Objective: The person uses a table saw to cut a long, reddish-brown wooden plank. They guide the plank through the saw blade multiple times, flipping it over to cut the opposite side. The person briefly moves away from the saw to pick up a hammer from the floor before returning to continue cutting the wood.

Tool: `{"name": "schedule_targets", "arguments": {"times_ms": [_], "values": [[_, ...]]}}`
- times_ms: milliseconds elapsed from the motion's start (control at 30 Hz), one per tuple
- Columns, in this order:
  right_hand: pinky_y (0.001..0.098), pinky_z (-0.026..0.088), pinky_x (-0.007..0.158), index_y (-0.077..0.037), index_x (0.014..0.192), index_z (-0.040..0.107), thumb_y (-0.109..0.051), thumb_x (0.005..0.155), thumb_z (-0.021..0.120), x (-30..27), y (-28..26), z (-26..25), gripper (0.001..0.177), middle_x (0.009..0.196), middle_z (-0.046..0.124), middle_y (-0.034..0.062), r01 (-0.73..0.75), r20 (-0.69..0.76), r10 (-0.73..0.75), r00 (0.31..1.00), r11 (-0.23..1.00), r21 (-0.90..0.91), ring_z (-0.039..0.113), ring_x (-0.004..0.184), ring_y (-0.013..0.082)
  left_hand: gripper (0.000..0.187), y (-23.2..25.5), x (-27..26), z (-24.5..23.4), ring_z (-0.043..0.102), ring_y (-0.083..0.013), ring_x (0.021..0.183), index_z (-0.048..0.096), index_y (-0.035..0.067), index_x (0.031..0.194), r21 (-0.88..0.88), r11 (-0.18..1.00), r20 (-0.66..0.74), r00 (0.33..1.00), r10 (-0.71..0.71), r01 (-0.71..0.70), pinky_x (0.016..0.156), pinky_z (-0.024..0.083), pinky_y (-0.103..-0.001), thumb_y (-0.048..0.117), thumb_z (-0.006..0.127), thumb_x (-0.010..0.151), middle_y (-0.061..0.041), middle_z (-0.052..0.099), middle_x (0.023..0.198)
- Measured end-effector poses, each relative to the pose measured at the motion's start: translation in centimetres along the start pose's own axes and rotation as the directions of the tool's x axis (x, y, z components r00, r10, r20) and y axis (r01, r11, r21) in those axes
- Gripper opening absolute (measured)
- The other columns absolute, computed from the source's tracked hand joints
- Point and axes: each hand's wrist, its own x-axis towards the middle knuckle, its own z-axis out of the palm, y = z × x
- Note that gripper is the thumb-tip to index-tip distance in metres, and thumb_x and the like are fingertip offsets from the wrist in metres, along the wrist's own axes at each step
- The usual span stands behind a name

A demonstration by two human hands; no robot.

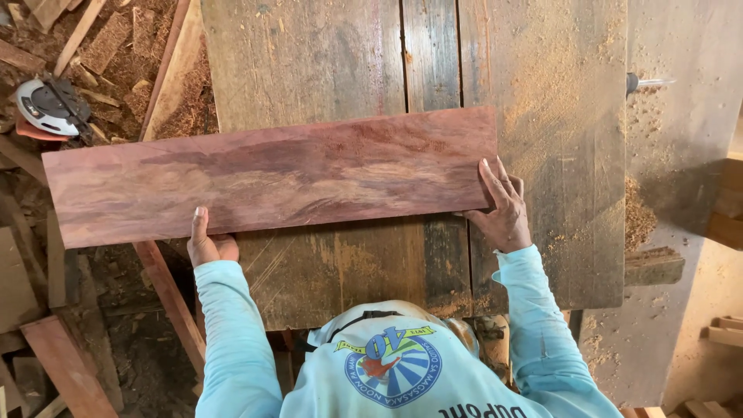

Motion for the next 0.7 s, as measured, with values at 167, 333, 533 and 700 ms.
{"name": "schedule_targets", "arguments": {"times_ms": [167, 333, 533, 700], "values": [[0.049, 0.05, 0.108, -0.019, 0.155, 0.049, -0.017, 0.054, 0.098, 0.6, -0.1, 0.0, 0.112, 0.162, 0.045, 0.0158, 0.03, -0.018, -0.03, 0.999, 1.0, -0.006, 0.051, 0.131, 0.0407, 0.087, 0.0, 0.5, 0.1, 0.038, -0.0284, 0.148, 0.057, -0.001, 0.142, 0.015, 1.0, 0.011, 1.0, 0.005, -0.006, 0.125, 0.02, -0.053, 0.037, 0.091, 0.071, -0.012, 0.047, 0.158], [0.0497, 0.049, 0.108, -0.018, 0.155, 0.049, -0.019, 0.055, 0.098, 1.1, 0.1, 0.2, 0.111, 0.161, 0.046, 0.0168, 0.042, -0.022, -0.042, 0.999, 0.999, 0.003, 0.051, 0.131, 0.0418, 0.088, 0.2, 0.8, 0.7, 0.042, -0.0303, 0.146, 0.058, -0.001, 0.142, -0.003, 1.0, 0.033, 0.999, -0.001, 0.001, 0.125, 0.028, -0.053, 0.039, 0.091, 0.071, -0.013, 0.048, 0.157], [0.0502, 0.049, 0.108, -0.017, 0.154, 0.05, -0.019, 0.055, 0.099, 2.0, -0.4, -0.1, 0.111, 0.159, 0.047, 0.0182, 0.027, -0.016, -0.027, 1.0, 1.0, -0.007, 0.05, 0.131, 0.0426, 0.086, 0.2, 1.7, 1.0, 0.044, -0.0267, 0.145, 0.057, 0.0, 0.143, 0.01, 1.0, 0.045, 0.999, 0.011, -0.012, 0.124, 0.029, -0.051, 0.04, 0.089, 0.074, -0.01, 0.048, 0.158], [0.0484, 0.05, 0.111, -0.019, 0.155, 0.049, -0.017, 0.058, 0.098, 2.6, -0.4, 0.1, 0.109, 0.162, 0.047, 0.0157, 0.023, -0.032, -0.023, 0.999, 1.0, 0.016, 0.05, 0.134, 0.0388, 0.085, 0.3, 2.1, 1.9, 0.043, -0.0276, 0.146, 0.058, 0.0, 0.142, -0.009, 1.0, 0.065, 0.998, 0.026, -0.026, 0.125, 0.029, -0.051, 0.039, 0.09, 0.073, -0.011, 0.048, 0.158]]}}
